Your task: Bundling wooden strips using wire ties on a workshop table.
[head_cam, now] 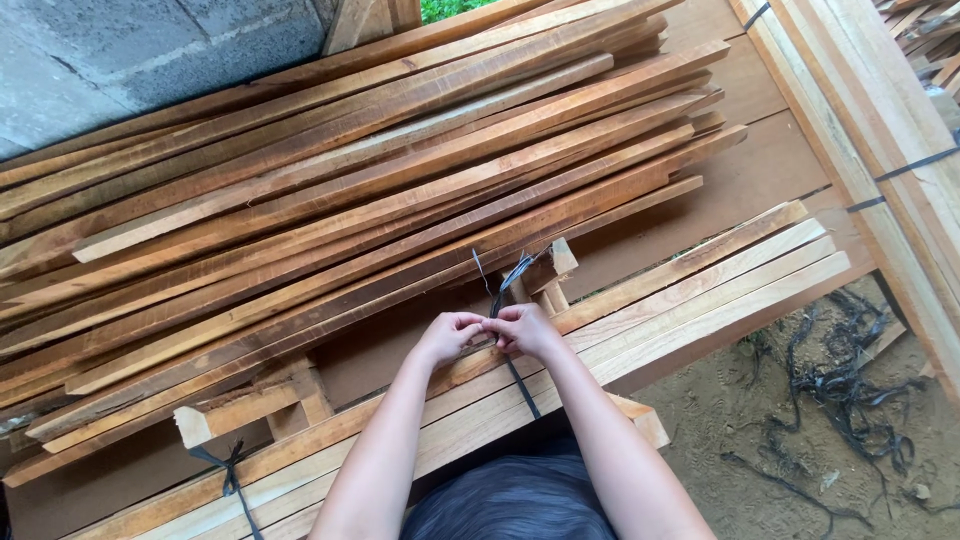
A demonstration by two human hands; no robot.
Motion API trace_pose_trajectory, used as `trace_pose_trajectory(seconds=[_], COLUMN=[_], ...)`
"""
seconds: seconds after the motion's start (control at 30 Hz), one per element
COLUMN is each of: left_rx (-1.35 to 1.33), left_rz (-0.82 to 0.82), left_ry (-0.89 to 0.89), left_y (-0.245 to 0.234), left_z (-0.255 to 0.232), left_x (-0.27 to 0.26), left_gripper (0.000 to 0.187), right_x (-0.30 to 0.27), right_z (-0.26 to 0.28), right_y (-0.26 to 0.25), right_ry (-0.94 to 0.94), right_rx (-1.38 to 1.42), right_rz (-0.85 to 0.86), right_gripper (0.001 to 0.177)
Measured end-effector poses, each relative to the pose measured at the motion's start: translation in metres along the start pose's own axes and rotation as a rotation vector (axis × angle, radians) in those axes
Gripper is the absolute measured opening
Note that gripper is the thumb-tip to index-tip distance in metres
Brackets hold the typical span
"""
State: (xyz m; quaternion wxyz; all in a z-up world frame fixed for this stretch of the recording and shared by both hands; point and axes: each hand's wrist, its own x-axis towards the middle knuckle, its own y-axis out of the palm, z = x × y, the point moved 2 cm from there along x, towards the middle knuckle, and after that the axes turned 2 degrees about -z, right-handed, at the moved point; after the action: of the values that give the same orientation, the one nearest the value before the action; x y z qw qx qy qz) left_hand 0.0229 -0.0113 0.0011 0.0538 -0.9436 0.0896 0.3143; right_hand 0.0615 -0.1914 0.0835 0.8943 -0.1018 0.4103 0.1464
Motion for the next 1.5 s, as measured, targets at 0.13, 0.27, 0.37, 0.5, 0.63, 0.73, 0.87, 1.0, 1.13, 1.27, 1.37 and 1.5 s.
trace_pose_trajectory(seconds=[0.13,0.27,0.37,0.5,0.63,0.73,0.87,1.0,1.13,1.27,1.37,1.5], left_rx=[0.246,0.044,-0.140,-0.242,-0.185,-0.122,-0.059,-0.053,-0.166,-0.151,-0.315,-0.517], left_rz=[-0.080,-0.026,0.000,-0.048,-0.049,-0.029,-0.052,-0.087,-0.082,-0.195,-0.241,-0.206], left_ry=[0.179,0.026,-0.113,-0.186,-0.132,-0.014,0.056,0.113,0.097,-0.019,-0.122,-0.297], left_y=[0.002,0.006,0.009,0.011,0.013,0.017,0.023,0.025,0.024,0.025,0.025,0.028], left_z=[0.011,0.002,-0.002,-0.004,-0.010,-0.001,0.016,0.021,-0.019,-0.007,0.006,0.005], left_x=[-0.006,-0.013,-0.009,-0.013,-0.016,-0.008,-0.002,0.007,-0.009,-0.006,0.001,0.017], left_gripper=[0.019,0.024,0.030,0.029,0.024,0.022,0.019,0.026,0.024,0.020,0.024,0.030], right_x=[-0.003,-0.002,-0.005,-0.003,-0.002,-0.002,-0.002,-0.006,-0.009,-0.025,-0.037,-0.050], right_z=[0.001,-0.006,-0.005,-0.013,-0.034,-0.043,-0.045,-0.037,-0.032,-0.035,-0.037,-0.035], right_y=[0.004,0.001,0.000,0.005,0.003,0.002,0.010,0.012,0.013,0.013,0.015,0.017], right_ry=[0.023,0.038,0.033,-0.003,-0.085,-0.107,-0.222,-0.264,-0.290,-0.342,-0.447,-0.520], right_rx=[-0.014,0.045,0.058,0.112,0.114,-0.102,-0.642,-0.686,-0.672,-0.547,-0.346,-0.153], right_rz=[-0.026,-0.091,-0.108,-0.154,-0.149,-0.243,-0.330,-0.349,-0.372,-0.428,-0.436,-0.396], right_gripper=[0.017,0.020,0.019,0.020,0.038,0.038,0.021,0.013,0.013,0.013,0.011,0.016])
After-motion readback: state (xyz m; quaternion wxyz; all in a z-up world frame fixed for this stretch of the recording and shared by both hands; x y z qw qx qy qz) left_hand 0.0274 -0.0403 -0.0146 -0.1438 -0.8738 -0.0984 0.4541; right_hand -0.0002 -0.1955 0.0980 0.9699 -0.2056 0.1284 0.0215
